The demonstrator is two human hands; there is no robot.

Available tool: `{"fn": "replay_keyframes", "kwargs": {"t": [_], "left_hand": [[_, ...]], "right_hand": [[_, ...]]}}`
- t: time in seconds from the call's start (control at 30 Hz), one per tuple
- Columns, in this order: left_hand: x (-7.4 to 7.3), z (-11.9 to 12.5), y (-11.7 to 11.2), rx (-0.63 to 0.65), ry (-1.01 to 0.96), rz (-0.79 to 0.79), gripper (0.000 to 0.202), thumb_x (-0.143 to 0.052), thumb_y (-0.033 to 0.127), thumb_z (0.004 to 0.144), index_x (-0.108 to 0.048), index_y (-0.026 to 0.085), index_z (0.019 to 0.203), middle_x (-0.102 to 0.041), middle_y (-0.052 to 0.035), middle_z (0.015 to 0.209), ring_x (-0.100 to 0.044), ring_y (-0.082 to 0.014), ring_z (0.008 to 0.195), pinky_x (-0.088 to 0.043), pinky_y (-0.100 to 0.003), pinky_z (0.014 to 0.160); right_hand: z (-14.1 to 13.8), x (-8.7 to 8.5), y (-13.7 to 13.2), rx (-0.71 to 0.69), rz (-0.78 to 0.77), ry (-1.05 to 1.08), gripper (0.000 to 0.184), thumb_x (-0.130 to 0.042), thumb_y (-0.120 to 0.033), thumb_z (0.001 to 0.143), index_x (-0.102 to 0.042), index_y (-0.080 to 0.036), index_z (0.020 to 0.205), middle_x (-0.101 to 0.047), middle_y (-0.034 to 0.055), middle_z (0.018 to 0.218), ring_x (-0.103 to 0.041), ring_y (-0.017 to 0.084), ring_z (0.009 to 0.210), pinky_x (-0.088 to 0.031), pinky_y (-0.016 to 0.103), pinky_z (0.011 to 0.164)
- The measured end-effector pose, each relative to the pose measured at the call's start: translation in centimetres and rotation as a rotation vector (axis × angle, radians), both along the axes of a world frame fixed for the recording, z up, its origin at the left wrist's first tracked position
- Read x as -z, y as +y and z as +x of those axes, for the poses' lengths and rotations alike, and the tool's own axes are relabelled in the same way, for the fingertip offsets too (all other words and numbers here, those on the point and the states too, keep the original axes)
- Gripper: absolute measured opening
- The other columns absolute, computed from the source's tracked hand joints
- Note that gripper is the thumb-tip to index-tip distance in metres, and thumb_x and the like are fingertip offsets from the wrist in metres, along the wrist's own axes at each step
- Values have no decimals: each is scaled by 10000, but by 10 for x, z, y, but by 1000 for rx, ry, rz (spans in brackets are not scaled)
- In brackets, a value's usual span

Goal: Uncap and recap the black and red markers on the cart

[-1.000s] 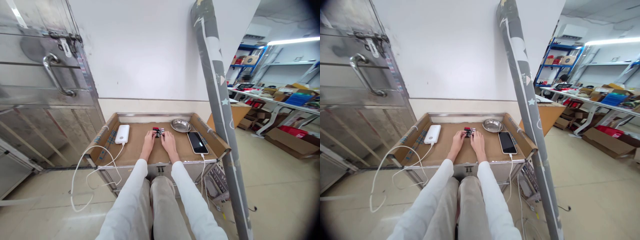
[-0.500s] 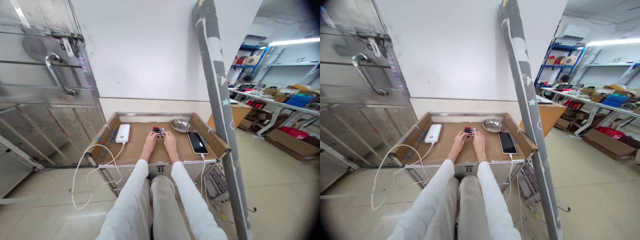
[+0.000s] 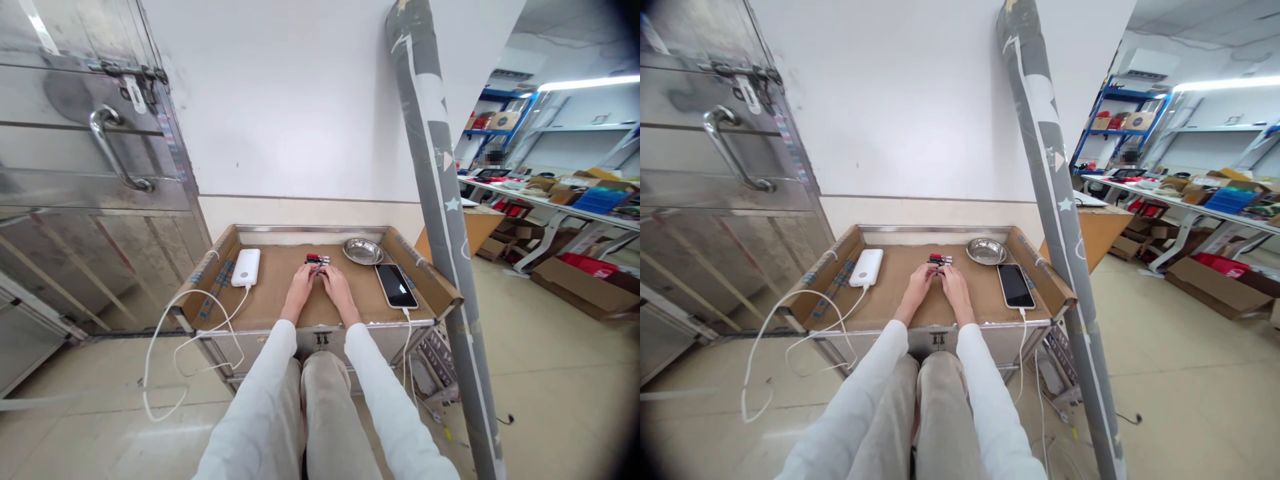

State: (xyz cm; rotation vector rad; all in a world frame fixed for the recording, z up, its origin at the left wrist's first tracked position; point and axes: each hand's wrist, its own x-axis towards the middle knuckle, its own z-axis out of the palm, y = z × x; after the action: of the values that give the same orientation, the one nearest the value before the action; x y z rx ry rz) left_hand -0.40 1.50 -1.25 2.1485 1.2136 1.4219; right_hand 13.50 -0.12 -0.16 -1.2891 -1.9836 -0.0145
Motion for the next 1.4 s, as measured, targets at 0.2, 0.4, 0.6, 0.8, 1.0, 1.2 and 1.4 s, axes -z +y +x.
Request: {"fn": "replay_keyframes", "kwargs": {"t": [0.2,0.4,0.6,0.8,1.0,1.2,1.4], "left_hand": [[-6,0,-6,-99,147,-27,249,-472,112,878,-541,182,1107,-632,-77,1074,-570,-197,1024,-449,-357,934],[-9,3,-10,-177,479,-60,191,-539,225,875,-590,187,1054,-623,-79,1092,-519,-251,1051,-400,-402,912],[-8,3,-9,-148,491,-95,170,-516,300,902,-618,207,1002,-609,-61,1031,-538,-216,983,-400,-350,861],[-9,1,-9,-224,408,-28,173,-474,272,924,-598,190,1014,-597,-76,1018,-542,-211,976,-405,-334,850],[-14,-3,-11,-239,354,-46,133,-479,222,916,-581,200,998,-637,-59,998,-552,-211,947,-399,-338,833],[-13,-8,-10,-318,284,-86,120,-470,212,912,-572,219,975,-657,-49,1017,-543,-228,981,-380,-348,826],[-16,-5,-13,-331,308,-74,158,-449,225,923,-583,232,1006,-663,-54,1027,-529,-232,983,-365,-367,854]], "right_hand": [[0,-1,-1,132,-13,-75,219,-424,-191,941,-631,-190,1014,-662,69,996,-567,202,929,-402,301,851],[2,-3,-2,296,-21,-87,242,-392,-210,956,-621,-182,1028,-647,81,973,-550,195,919,-365,292,838],[4,-2,-4,447,-55,-100,229,-408,-224,954,-624,-202,1025,-654,78,942,-545,201,879,-336,303,787],[3,-2,-3,430,-45,-94,246,-392,-222,959,-632,-208,1009,-667,76,922,-558,195,864,-328,301,788],[4,-3,-2,244,19,-30,272,-371,-196,959,-621,-195,1067,-679,78,1037,-590,178,959,-358,298,844],[2,-3,-2,41,6,66,360,-347,-137,920,-553,-187,1211,-631,84,1196,-587,171,1060,-424,306,916],[-1,-3,-6,-51,-67,38,539,-360,-104,868,-381,-217,1395,-584,71,1273,-564,168,1113,-434,305,953]]}}
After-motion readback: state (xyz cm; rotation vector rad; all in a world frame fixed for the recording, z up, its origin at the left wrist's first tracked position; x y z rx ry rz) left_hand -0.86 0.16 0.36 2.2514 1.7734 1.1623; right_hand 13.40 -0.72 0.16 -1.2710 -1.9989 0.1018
